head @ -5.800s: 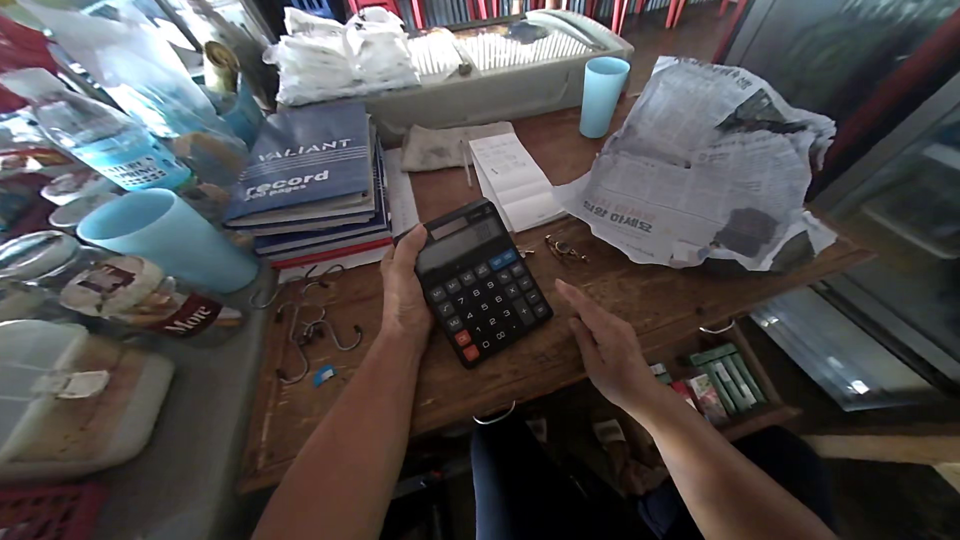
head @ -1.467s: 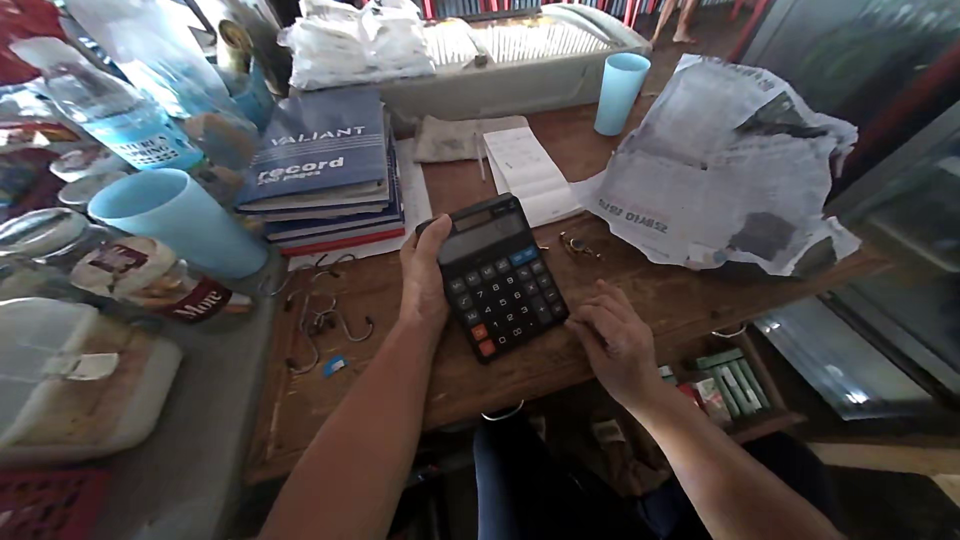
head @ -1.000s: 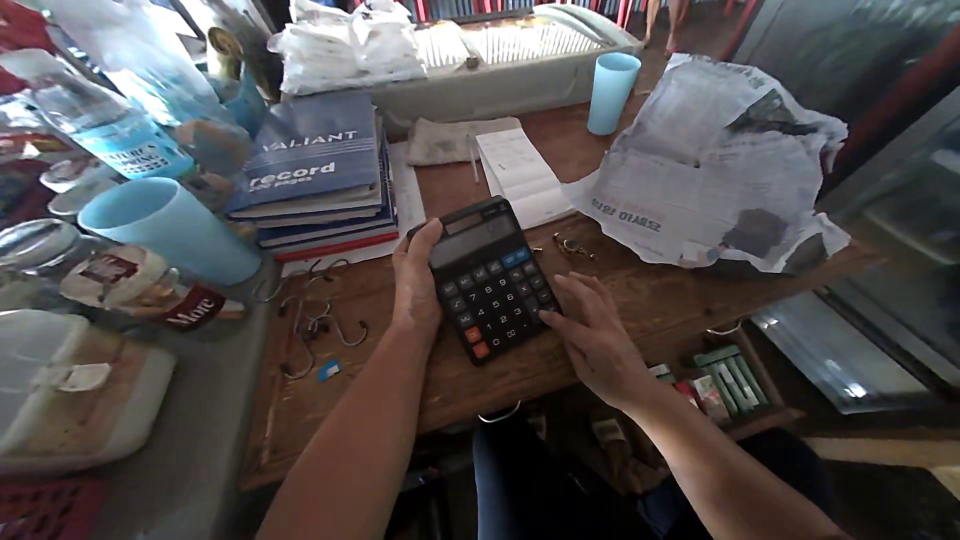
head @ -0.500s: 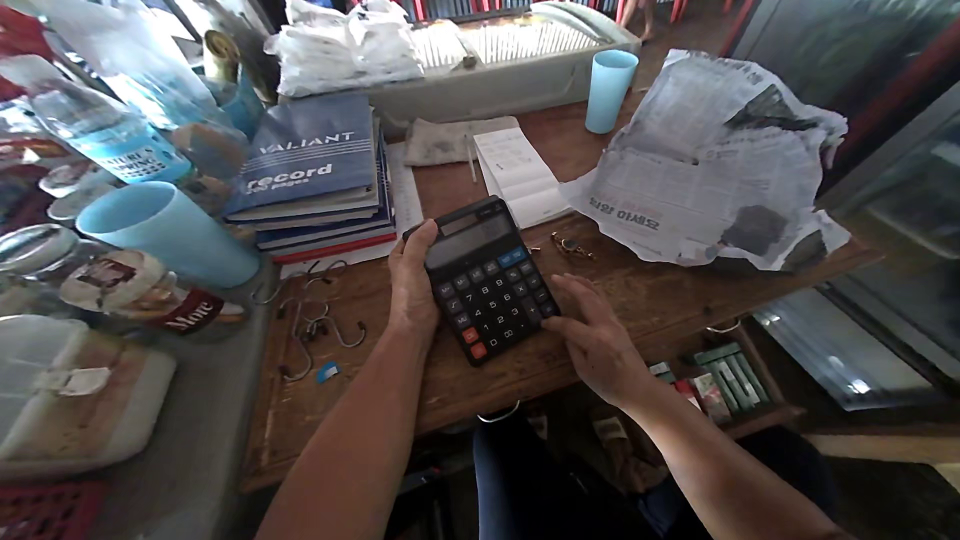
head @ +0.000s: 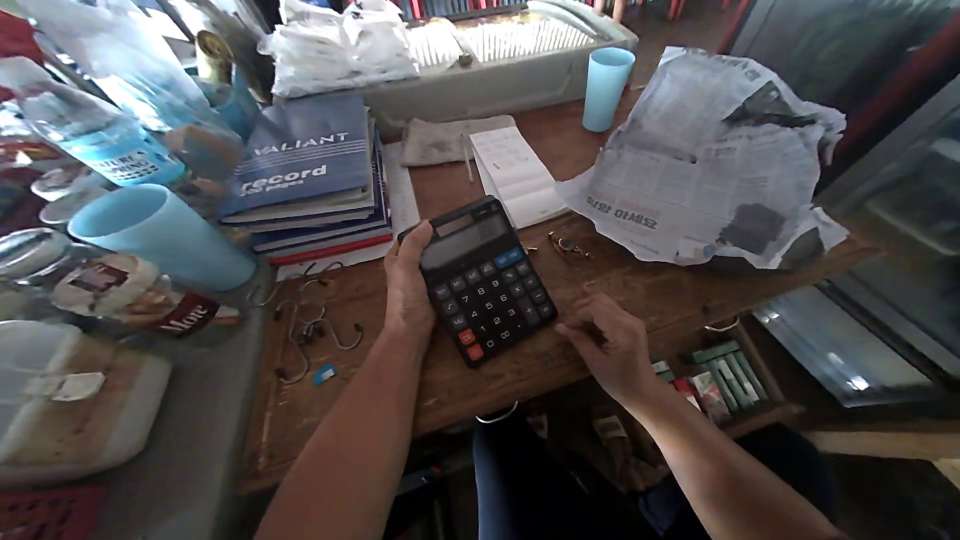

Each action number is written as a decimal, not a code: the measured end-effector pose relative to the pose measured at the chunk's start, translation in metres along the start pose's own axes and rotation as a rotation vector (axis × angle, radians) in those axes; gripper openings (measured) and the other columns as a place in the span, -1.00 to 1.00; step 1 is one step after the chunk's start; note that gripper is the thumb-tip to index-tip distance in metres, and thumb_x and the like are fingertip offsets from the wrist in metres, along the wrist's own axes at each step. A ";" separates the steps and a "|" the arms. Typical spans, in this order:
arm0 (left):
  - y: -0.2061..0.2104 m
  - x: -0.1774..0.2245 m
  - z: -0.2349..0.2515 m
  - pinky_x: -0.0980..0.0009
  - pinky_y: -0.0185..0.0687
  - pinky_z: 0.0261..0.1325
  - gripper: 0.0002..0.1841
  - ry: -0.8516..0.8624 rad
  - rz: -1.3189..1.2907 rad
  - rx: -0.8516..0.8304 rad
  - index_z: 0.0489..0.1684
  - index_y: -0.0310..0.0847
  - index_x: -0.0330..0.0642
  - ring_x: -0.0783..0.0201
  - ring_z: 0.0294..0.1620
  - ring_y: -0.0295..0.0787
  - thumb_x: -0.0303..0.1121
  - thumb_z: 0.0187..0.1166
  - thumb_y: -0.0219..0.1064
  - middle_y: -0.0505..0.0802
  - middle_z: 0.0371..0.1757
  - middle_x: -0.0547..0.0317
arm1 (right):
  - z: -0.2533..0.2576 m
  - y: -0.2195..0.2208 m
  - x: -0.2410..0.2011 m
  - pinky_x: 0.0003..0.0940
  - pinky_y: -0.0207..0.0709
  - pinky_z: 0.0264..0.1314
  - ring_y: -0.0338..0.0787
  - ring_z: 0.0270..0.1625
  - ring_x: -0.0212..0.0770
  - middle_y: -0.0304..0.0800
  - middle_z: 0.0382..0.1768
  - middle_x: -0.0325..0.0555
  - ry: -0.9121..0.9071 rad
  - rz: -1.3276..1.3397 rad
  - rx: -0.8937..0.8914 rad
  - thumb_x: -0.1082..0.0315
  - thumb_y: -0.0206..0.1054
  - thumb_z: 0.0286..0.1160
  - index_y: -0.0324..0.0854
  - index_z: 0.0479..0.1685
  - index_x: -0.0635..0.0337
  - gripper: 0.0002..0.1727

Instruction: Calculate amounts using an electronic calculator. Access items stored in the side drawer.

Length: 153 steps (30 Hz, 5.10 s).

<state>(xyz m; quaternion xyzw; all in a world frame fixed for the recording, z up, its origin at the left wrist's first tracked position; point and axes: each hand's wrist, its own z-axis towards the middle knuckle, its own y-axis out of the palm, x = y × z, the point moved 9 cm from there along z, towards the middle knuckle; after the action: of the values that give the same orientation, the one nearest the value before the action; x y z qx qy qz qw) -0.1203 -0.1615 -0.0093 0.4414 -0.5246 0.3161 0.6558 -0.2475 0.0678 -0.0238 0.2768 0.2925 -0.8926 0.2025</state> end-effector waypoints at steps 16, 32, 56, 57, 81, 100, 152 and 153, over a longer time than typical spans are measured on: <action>-0.001 0.000 0.001 0.39 0.84 -0.08 -0.74 0.020 -0.037 -0.001 0.06 0.59 -0.08 0.39 -0.19 0.89 -0.14 0.74 0.11 0.89 -0.24 0.24 | 0.003 0.000 -0.004 -0.51 0.56 0.05 0.62 -0.36 -0.36 0.57 -0.53 -0.08 -0.020 -0.024 -0.020 0.28 0.18 0.76 0.57 -0.52 0.32 -0.60; -0.002 -0.002 0.002 0.36 0.85 -0.10 -0.71 0.005 -0.036 0.000 0.10 0.58 -0.11 0.35 -0.19 0.90 -0.12 0.73 0.11 0.90 -0.23 0.21 | 0.005 0.004 -0.005 -0.23 0.68 0.31 0.74 0.31 0.02 0.68 0.32 0.25 0.046 -0.118 -0.050 0.56 0.20 0.58 0.81 0.12 0.25 -0.69; -0.002 -0.002 0.006 0.35 0.84 -0.11 -0.67 0.017 0.007 -0.017 0.13 0.59 -0.14 0.34 -0.21 0.88 -0.10 0.71 0.12 0.88 -0.24 0.20 | 0.003 0.057 -0.047 0.29 0.26 0.72 0.18 0.79 0.42 0.31 0.71 0.30 -0.182 -0.235 -0.290 0.73 0.29 0.31 0.78 0.32 -0.17 -0.35; -0.002 -0.003 0.007 0.33 0.84 -0.12 -0.66 0.015 -0.002 -0.020 0.12 0.59 -0.14 0.33 -0.21 0.88 -0.09 0.70 0.13 0.88 -0.23 0.19 | 0.005 0.060 -0.048 0.30 0.25 0.73 0.16 0.80 0.42 0.29 0.72 0.30 -0.186 -0.246 -0.296 0.74 0.30 0.30 0.78 0.33 -0.17 -0.34; -0.003 -0.005 0.006 0.30 0.85 -0.07 -0.64 -0.012 0.006 -0.004 0.22 0.56 -0.15 0.31 -0.16 0.89 -0.08 0.70 0.15 0.89 -0.16 0.16 | -0.004 0.064 -0.051 0.41 0.17 0.72 0.23 0.77 0.43 0.41 0.66 0.26 -0.221 -0.340 -0.330 0.73 0.36 0.24 0.82 0.25 -0.20 -0.35; 0.000 0.000 0.004 0.37 0.84 -0.06 -0.70 0.014 -0.007 -0.026 0.15 0.55 -0.13 0.36 -0.16 0.88 -0.13 0.75 0.10 0.88 -0.20 0.22 | 0.000 0.020 -0.014 0.07 0.38 0.67 0.43 0.68 0.25 0.64 0.46 0.22 -0.047 -0.165 -0.148 0.61 0.25 0.41 0.82 -0.25 0.22 -0.78; -0.014 0.011 0.020 0.01 0.56 0.22 -0.70 0.187 0.760 0.021 0.20 0.59 -0.42 0.01 0.07 0.70 -0.33 0.76 0.24 0.76 0.08 -0.24 | 0.021 0.087 -0.039 0.28 -0.28 0.88 -0.04 0.92 0.12 0.07 0.85 0.17 -0.056 -0.305 -0.536 -0.34 -0.02 0.69 0.15 0.81 0.32 -0.03; -0.014 0.011 0.019 0.01 0.57 0.21 -0.70 0.182 0.751 0.021 0.21 0.58 -0.41 0.01 0.06 0.70 -0.33 0.75 0.24 0.76 0.08 -0.24 | 0.029 0.095 -0.038 0.28 -0.32 0.88 -0.06 0.92 0.12 0.08 0.85 0.19 -0.056 -0.310 -0.528 -0.35 -0.02 0.68 0.17 0.80 0.33 -0.02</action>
<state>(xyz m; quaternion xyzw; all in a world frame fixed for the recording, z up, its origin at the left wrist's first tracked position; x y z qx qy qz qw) -0.1134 -0.1850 -0.0008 0.1954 -0.5859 0.5778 0.5336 -0.1797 -0.0140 -0.0205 0.1420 0.5472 -0.8134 0.1368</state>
